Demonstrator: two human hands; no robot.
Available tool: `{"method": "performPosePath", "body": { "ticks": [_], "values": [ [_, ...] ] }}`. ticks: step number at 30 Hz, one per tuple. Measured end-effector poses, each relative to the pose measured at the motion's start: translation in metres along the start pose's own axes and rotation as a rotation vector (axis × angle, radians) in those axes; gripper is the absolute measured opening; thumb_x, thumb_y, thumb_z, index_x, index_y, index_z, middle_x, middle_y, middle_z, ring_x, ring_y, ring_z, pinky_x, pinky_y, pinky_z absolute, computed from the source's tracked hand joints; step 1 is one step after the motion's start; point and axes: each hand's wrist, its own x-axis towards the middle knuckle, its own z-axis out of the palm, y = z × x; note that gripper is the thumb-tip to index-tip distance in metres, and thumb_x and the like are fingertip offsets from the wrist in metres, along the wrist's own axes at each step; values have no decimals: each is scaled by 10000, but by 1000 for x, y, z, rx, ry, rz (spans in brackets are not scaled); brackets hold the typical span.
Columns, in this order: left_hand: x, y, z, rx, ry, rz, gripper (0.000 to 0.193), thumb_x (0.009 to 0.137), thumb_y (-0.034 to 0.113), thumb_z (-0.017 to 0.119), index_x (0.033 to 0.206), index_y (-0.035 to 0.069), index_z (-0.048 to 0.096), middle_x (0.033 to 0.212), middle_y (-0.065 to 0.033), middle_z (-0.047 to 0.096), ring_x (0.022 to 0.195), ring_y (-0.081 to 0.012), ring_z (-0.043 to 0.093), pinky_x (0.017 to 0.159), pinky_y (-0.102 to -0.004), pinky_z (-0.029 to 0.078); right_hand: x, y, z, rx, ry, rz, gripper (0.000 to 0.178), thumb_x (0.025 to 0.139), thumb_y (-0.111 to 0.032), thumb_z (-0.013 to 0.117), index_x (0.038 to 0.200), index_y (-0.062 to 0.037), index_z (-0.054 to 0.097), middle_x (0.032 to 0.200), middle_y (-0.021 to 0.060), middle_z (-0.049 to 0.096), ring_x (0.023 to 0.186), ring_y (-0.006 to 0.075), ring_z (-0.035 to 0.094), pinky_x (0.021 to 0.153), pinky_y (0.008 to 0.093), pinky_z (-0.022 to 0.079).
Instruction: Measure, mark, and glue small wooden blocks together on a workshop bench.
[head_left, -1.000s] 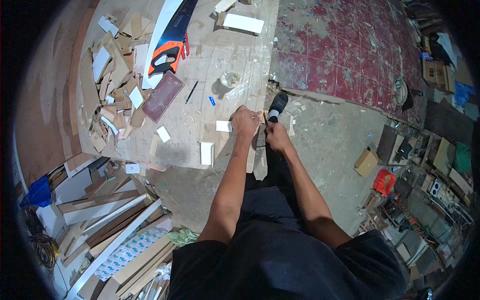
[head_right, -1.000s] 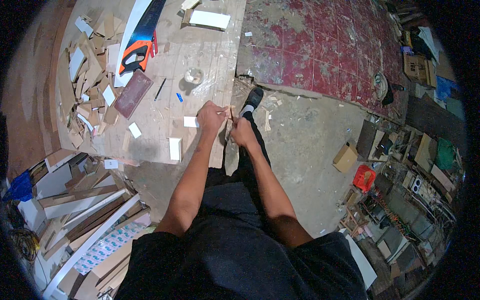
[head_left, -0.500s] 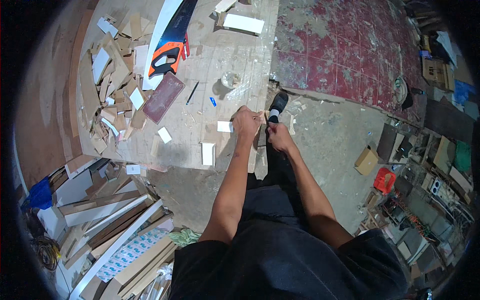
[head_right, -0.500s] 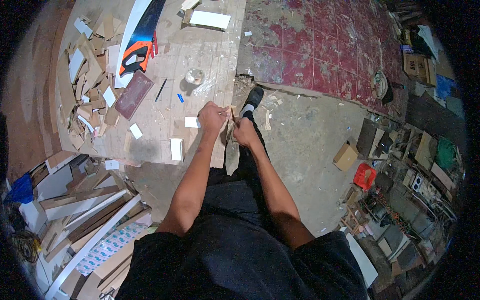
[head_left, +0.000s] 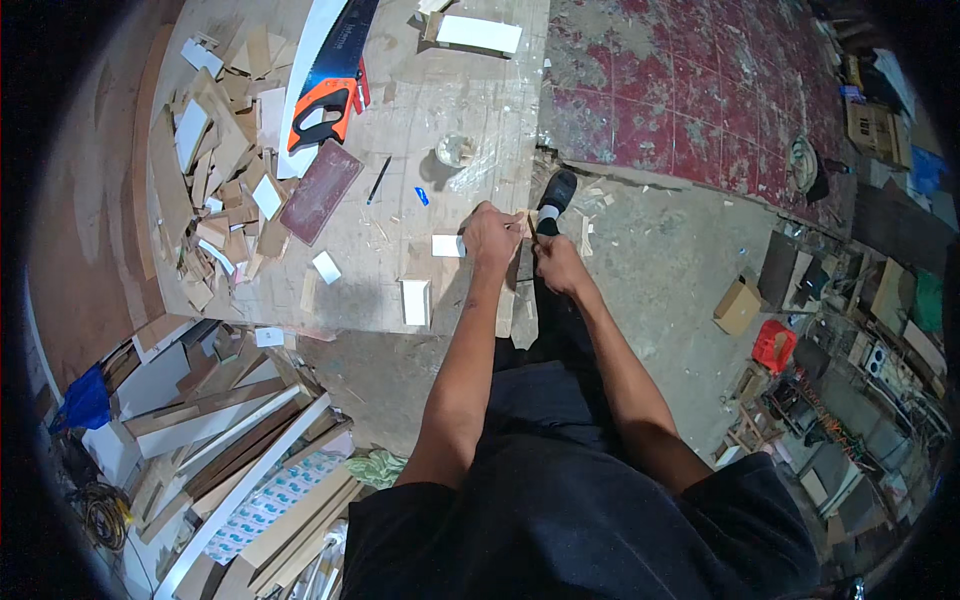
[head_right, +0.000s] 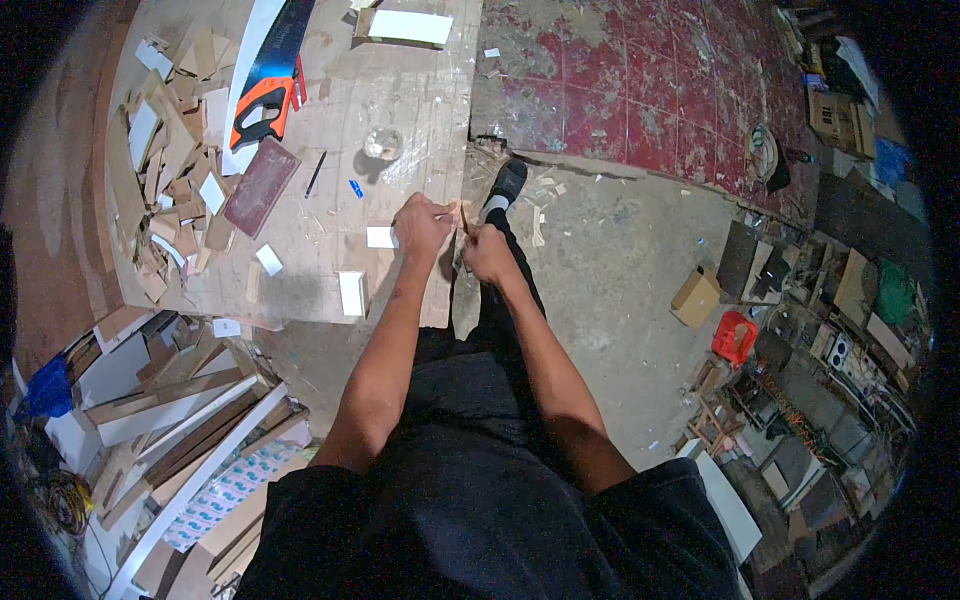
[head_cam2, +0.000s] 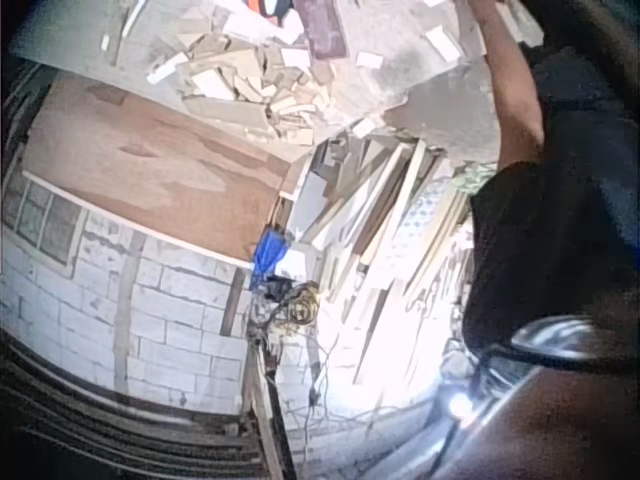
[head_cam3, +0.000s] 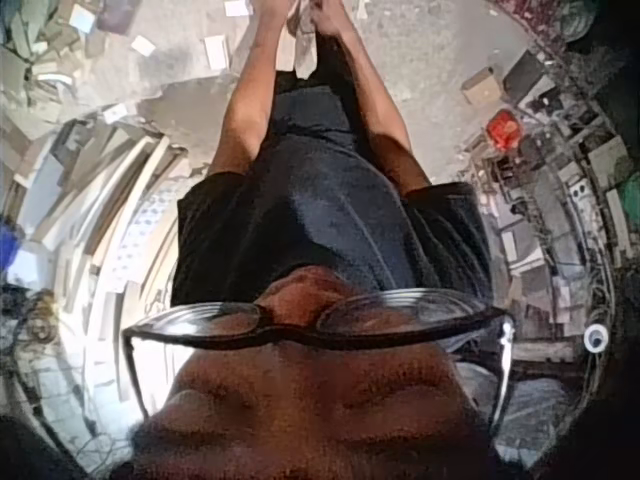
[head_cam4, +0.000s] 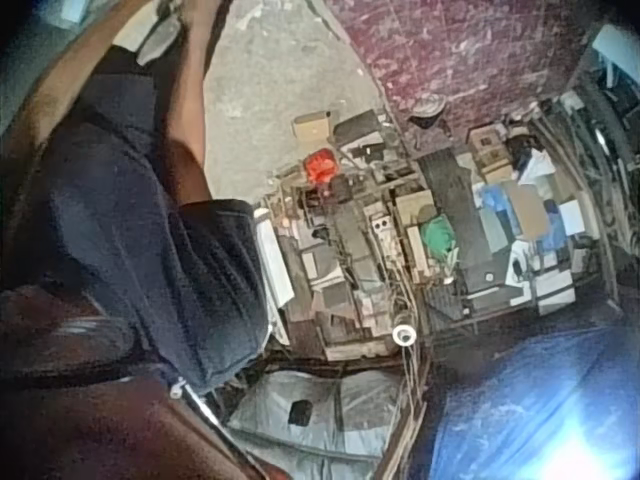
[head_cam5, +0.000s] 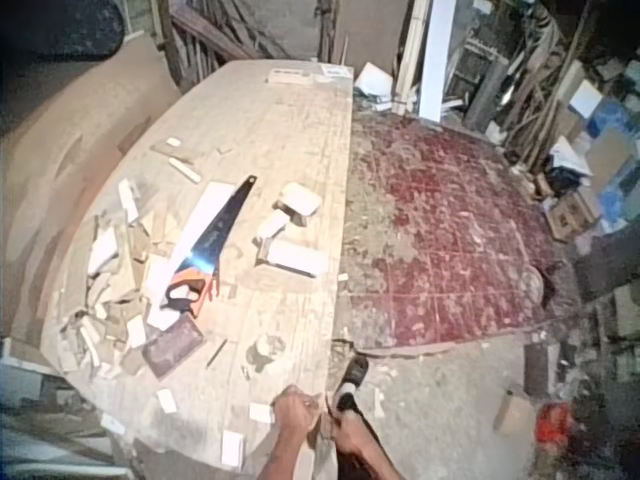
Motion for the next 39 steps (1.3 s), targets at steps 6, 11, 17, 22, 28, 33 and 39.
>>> {"method": "performPosePath", "body": {
  "ticks": [6, 11, 17, 22, 28, 33, 39],
  "values": [
    [5, -3, 2, 36, 26, 16, 101, 722, 339, 787, 774, 255, 764, 893, -69, 598, 859, -276, 631, 725, -404, 519, 6, -8, 0, 10, 36, -54, 170, 850, -37, 493, 901, 55, 626, 604, 187, 560, 538, 215, 571, 552, 385, 461],
    [3, -5, 0, 43, 23, 17, 105, 705, 347, 797, 781, 280, 767, 886, -50, 594, 842, -254, 633, 718, -398, 521, 14, -17, -6, 12, -31, 2, 184, 853, -46, 510, 947, 52, 634, 637, 214, 559, 595, 235, 584, 615, 395, 467],
    [3, 1, -1, 43, 11, 17, 99, 705, 317, 797, 790, 277, 767, 878, -50, 590, 839, -254, 636, 714, -392, 520, 12, -3, -2, 34, 15, -62, 166, 847, -43, 494, 875, 69, 613, 612, 192, 558, 564, 227, 567, 571, 392, 459],
    [3, -4, -2, 43, 24, 14, 119, 697, 315, 804, 803, 275, 767, 888, -55, 593, 832, -256, 637, 707, -390, 523, 0, -20, -5, -53, 5, -43, 170, 845, -48, 481, 851, 60, 612, 572, 142, 559, 526, 191, 570, 520, 386, 451],
    [-2, -5, -5, 42, -9, 18, 139, 695, 318, 807, 824, 285, 769, 895, -60, 596, 846, -253, 637, 714, -391, 523, 6, -20, -5, -7, -36, -50, 161, 859, -43, 485, 855, 58, 611, 571, 140, 557, 520, 194, 559, 523, 386, 449],
    [1, 1, -8, 54, -9, 23, 123, 704, 321, 802, 817, 286, 768, 891, -54, 602, 835, -251, 641, 711, -395, 525, 8, -6, -3, -15, -66, -2, 171, 836, -61, 505, 867, 57, 626, 604, 200, 572, 540, 222, 567, 553, 398, 460],
    [7, 10, -8, 51, -47, -7, 123, 701, 347, 806, 806, 299, 765, 900, -46, 606, 836, -255, 642, 712, -391, 528, 15, -8, -11, -62, 72, -106, 196, 836, -57, 506, 913, 60, 643, 647, 213, 607, 559, 262, 613, 567, 405, 470]
  ]
}}
